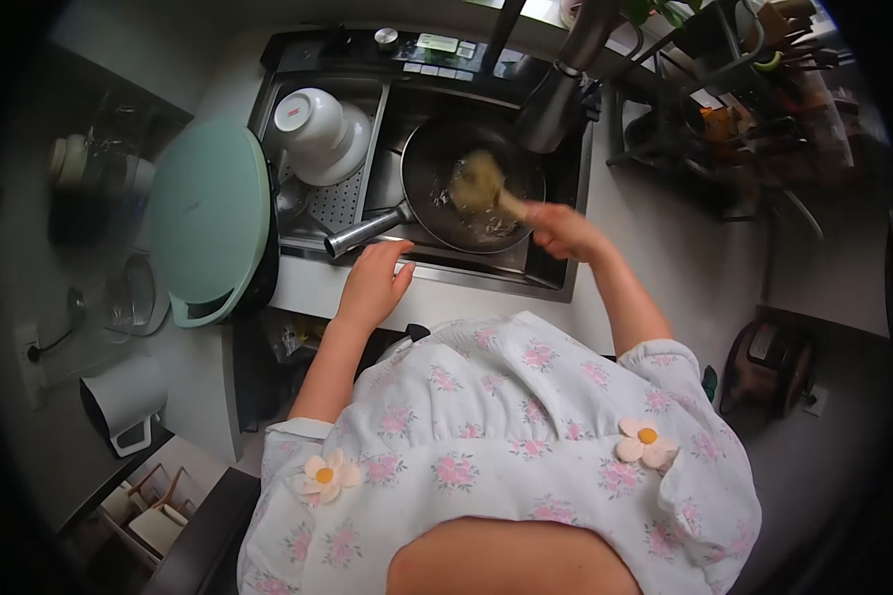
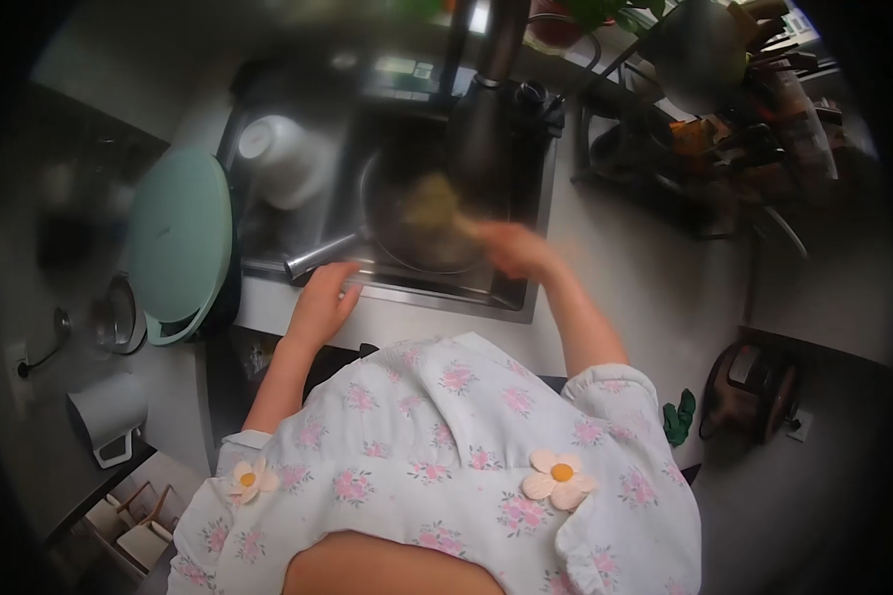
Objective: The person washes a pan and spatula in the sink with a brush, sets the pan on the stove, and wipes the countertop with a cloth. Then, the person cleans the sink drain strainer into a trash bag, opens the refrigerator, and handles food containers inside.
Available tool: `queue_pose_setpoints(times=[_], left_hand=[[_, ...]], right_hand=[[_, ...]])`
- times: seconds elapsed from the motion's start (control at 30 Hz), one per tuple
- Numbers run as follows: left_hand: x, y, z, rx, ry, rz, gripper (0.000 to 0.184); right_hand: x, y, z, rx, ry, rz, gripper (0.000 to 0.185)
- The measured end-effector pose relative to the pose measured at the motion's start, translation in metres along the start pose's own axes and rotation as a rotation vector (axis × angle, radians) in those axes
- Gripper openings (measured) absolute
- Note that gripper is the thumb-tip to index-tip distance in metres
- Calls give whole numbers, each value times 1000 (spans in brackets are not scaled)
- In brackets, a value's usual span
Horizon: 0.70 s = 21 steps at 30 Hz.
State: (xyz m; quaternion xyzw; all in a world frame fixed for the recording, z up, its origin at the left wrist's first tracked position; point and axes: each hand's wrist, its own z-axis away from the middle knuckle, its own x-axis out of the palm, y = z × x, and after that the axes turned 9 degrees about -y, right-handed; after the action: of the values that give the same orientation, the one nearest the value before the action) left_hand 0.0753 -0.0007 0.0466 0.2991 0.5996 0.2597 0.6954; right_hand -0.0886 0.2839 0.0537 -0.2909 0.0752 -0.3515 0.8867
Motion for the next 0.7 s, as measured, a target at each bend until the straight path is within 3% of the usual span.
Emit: queue_pose_setpoints(times=[0.03,0.1,0.17,0.23,0.33,0.4,0.47,0.5,0.63,0.7], left_hand=[[0,2,-2,-9,-7,2,28],[-1,0,-7,63,-16,-5,28],[-3,6,-10,27,-33,43,28],[-1,5,-8,16,-77,-4,28],[6,8,-19,57,-81,-18,28],[13,18,-28,142,-83,6,26],[13,42,-43,136,-195,73,25],[17,51,-53,270,-156,54,31],[35,112,-98,432,-185,-8,37],[65,113,-124,461,-152,-46,38]], right_hand=[[-3,21,-17,-68,130,291,40],[4,32,-14,-256,303,487,39],[8,-10,25,-313,223,280,40],[3,-43,59,-260,53,75,41],[-30,2,5,-8,35,169,40],[-36,52,-30,-316,396,937,34],[-20,23,2,-276,345,794,31],[-11,7,18,-225,323,819,30],[-1,-30,65,-115,241,1002,27],[2,-50,95,-207,238,1017,26]])
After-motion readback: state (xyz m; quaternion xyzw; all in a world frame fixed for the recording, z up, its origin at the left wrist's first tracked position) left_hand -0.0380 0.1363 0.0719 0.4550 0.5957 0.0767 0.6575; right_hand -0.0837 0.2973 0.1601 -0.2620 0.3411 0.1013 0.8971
